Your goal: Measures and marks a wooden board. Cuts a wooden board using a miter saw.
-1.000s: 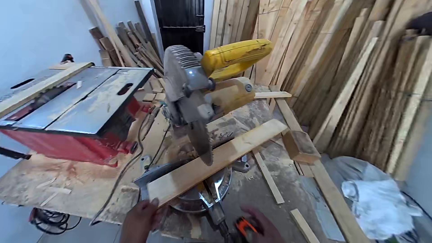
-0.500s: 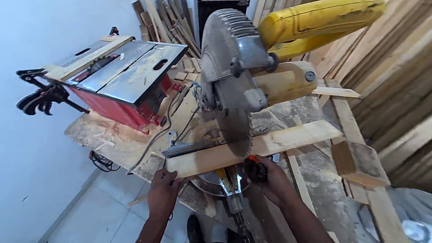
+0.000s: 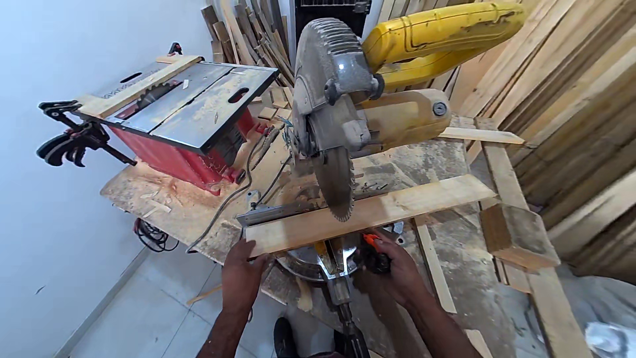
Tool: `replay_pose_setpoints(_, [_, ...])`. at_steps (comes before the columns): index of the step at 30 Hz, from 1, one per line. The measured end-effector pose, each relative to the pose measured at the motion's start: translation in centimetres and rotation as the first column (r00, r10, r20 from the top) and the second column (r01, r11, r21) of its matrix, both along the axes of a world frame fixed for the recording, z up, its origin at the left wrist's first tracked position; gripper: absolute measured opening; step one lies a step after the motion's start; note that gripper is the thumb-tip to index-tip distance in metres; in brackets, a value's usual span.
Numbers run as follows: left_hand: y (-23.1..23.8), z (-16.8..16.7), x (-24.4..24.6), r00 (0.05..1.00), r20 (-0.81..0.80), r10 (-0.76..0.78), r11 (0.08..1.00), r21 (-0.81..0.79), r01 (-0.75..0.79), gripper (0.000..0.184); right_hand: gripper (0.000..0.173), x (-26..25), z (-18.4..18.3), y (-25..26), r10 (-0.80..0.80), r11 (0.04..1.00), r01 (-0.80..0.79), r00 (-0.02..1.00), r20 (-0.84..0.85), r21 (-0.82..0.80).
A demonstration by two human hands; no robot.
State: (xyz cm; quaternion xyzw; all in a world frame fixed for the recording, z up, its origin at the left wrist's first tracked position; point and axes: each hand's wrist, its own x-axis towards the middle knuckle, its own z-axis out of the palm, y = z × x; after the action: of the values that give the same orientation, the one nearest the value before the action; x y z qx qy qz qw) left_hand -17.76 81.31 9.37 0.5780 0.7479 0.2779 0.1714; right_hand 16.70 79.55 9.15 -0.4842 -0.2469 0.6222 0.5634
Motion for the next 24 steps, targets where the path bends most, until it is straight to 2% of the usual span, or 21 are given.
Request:
replay_pose_setpoints(3, [-0.6, -0.2, 0.9, 0.996, -0.042, -0.073, 0.997, 0.002, 0.073, 0.030, 0.049, 1.2, -0.5, -0.3, -0.087, 0.995, 0.085, 0.996, -0.025, -0.060])
replay_pose_setpoints(6, [-1.9, -1.4, 2.9, 0.960, -0.160, -0.228, 0.962, 0.115, 0.248, 0.027, 0.048, 2.8, -1.0, -0.2, -0.147, 0.986, 0.143, 0.988, -0.041, -0.085])
replay_pose_setpoints(8, [-2.0, -2.2, 4.5, 0.940, -0.228, -0.252, 0.943, 0.161, 0.292, 0.022, 0.045, 3.7, -0.6, 0.1, -0.145, 0.986, 0.142, 0.989, -0.034, -0.087])
replay_pose_setpoints(13, [-1.2, -3.3, 5.0, 0.914, -0.309, -0.263, 0.920, 0.206, 0.334, 0.023, 0.041, 4.9, 0.2, 0.6, -0.104, 0.987, 0.106, 0.994, 0.023, -0.121])
replay_pose_setpoints(19, [-1.5, -4.0, 4.8, 0.906, -0.331, -0.262, 0.894, 0.270, 0.357, 0.023, 0.042, 5.6, -0.1, 0.6, -0.056, 0.992, 0.045, 0.994, -0.093, -0.115])
replay_pose_setpoints(24, [1.0, -2.2, 4.6, 0.944, -0.265, -0.196, 0.963, 0.132, 0.236, 0.023, 0.048, 6.1, 0.7, 2.8, 0.029, 0.995, -0.038, 0.995, -0.096, -0.096])
